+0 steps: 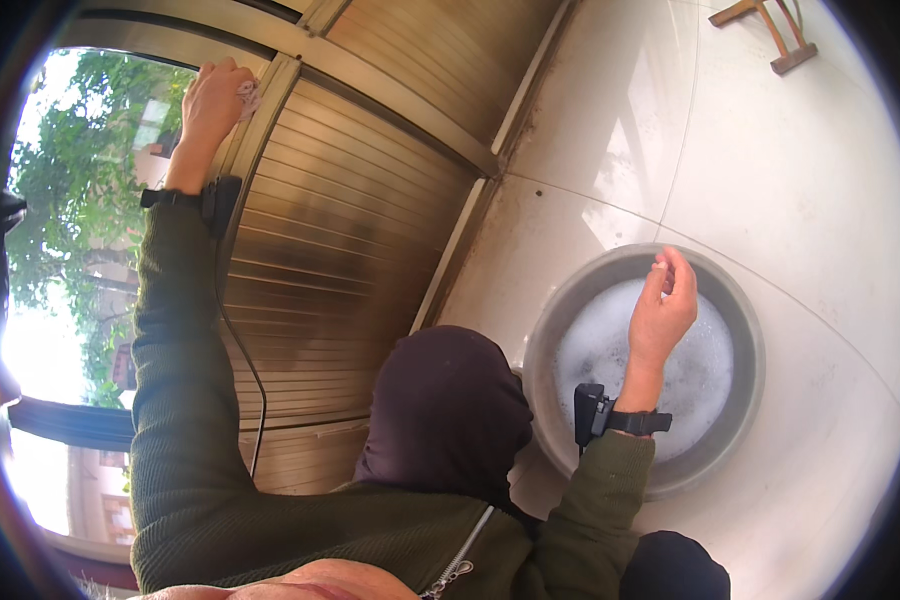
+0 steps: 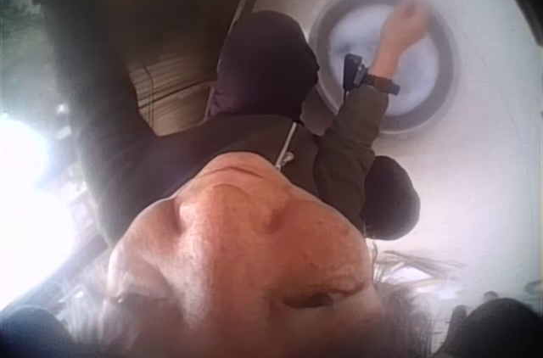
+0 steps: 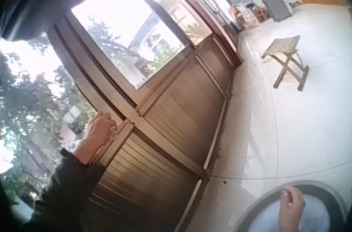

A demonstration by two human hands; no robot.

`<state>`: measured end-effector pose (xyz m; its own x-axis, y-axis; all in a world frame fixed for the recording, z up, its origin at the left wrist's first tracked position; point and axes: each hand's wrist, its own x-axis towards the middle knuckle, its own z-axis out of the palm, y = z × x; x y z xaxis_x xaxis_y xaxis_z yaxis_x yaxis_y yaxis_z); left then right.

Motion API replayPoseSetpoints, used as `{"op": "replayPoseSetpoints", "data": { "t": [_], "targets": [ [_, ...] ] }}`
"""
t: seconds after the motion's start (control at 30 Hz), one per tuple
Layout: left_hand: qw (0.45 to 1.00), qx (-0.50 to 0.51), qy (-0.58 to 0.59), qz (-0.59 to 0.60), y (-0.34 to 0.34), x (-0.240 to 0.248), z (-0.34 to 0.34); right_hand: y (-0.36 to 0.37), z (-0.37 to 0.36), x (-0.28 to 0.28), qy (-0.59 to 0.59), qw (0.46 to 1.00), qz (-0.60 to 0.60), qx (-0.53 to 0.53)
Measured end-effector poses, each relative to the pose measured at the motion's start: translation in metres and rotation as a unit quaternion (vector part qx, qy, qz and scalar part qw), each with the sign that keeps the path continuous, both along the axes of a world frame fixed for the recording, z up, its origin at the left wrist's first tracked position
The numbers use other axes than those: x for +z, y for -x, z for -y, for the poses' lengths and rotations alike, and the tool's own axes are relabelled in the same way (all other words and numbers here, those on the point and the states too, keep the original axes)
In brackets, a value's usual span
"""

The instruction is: The person wipes a metal window frame with a cloth, repeatedly dipping the cloth into a basin of soapy water to clean the surface. The person wrings out the cloth and continues wiping the frame.

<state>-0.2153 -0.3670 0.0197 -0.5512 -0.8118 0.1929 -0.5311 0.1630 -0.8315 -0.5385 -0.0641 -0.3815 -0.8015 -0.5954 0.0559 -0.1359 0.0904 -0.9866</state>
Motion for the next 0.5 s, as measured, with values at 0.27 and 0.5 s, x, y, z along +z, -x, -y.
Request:
{"op": "replayPoseSetpoints", "data": {
  "t": [0.27,0.5],
  "targets": [
    [0.988,-0.124,0.045,0.078,0.023,-0.060,0.046,-0.003,0.001,-0.001,0.018,1.000,0.010,0.011],
    [0.970,-0.087,0.116,0.194,0.000,-0.090,0.023,-0.001,0.001,0.002,-0.008,1.000,0.009,-0.004]
  ]
}}
